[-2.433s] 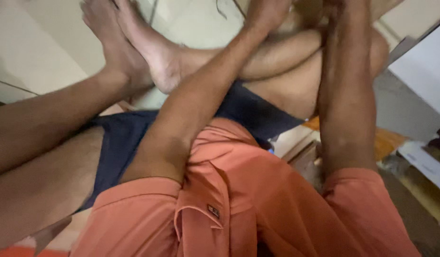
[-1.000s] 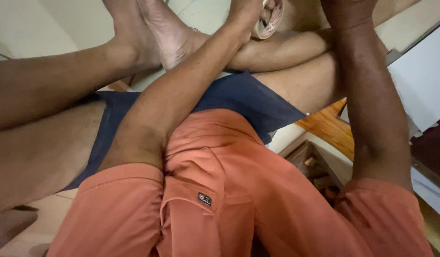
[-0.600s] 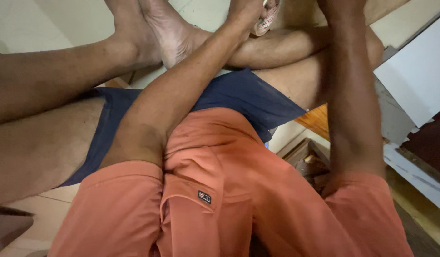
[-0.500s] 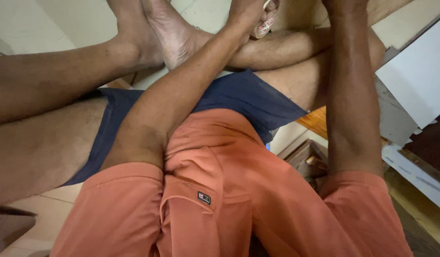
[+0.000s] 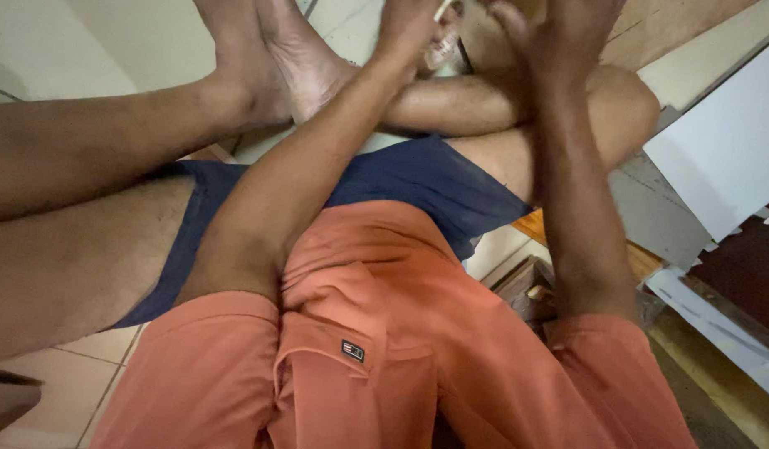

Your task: The person wipes a rectangular wooden board with a cloth, then applies small pieces of masking tape along one edge. They continue wiping the surface and use a sanding block to smooth the board. The person remains seated on the floor throughout.

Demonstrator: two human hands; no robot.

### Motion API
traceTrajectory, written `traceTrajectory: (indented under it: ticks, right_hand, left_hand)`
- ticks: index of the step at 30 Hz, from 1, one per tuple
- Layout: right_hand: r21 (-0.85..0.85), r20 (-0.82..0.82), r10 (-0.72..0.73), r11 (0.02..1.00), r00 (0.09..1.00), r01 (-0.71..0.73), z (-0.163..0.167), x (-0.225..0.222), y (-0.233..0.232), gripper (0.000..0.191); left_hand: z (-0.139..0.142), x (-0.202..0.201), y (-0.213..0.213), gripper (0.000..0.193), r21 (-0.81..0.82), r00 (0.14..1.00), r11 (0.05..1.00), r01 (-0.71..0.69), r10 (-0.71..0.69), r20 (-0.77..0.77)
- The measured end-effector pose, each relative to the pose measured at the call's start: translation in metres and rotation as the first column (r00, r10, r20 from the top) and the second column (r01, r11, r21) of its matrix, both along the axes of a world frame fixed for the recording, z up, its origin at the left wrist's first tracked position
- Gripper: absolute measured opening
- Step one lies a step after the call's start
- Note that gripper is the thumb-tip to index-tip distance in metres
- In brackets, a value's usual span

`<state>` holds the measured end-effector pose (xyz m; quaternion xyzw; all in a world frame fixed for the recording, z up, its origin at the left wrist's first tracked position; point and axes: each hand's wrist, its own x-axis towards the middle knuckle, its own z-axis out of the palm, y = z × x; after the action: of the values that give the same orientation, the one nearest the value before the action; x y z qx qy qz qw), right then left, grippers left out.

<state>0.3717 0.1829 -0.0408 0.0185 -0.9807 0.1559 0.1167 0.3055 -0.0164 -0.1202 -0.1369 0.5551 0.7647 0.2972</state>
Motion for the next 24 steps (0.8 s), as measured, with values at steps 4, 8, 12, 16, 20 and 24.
traceTrajectory:
  ticks: [4, 8, 12, 16, 20, 24]
  right_hand:
    - [-0.058, 0.180, 0.051, 0.997, 0.982, -0.041, -0.003, 0.008, -0.028, 0.065]
    - [-0.053, 0.317, -0.022, 0.998, 0.948, 0.041, -0.023, -0.013, -0.052, 0.070]
    - [-0.014, 0.379, -0.081, 0.996, 0.922, 0.093, -0.038, -0.031, -0.055, 0.069]
    - [0.006, 0.464, -0.103, 0.994, 0.880, 0.113, -0.050, -0.034, -0.045, 0.068]
    - [0.078, 0.555, -0.186, 0.982, 0.810, 0.172, -0.054, -0.036, -0.029, 0.052]
    - [0.070, 0.500, -0.134, 0.991, 0.856, 0.114, -0.039, -0.019, -0.013, 0.032]
  left_hand:
    - [-0.007, -0.016, -0.043, 0.025, -0.086, 0.995, 0.993, -0.079, 0.073, -0.068]
    - [-0.012, -0.029, -0.077, 0.025, -0.194, 0.972, 0.957, -0.214, 0.189, -0.140]
    - [-0.011, -0.033, -0.088, 0.025, -0.211, 0.966, 0.950, -0.232, 0.199, -0.165]
    - [-0.007, -0.032, -0.084, 0.025, -0.200, 0.974, 0.961, -0.193, 0.163, -0.157]
    - [0.006, -0.028, -0.072, 0.026, -0.196, 0.990, 0.975, -0.108, 0.088, -0.107]
    - [0.024, -0.018, -0.051, 0.027, -0.161, 0.991, 0.987, 0.018, -0.040, -0.131]
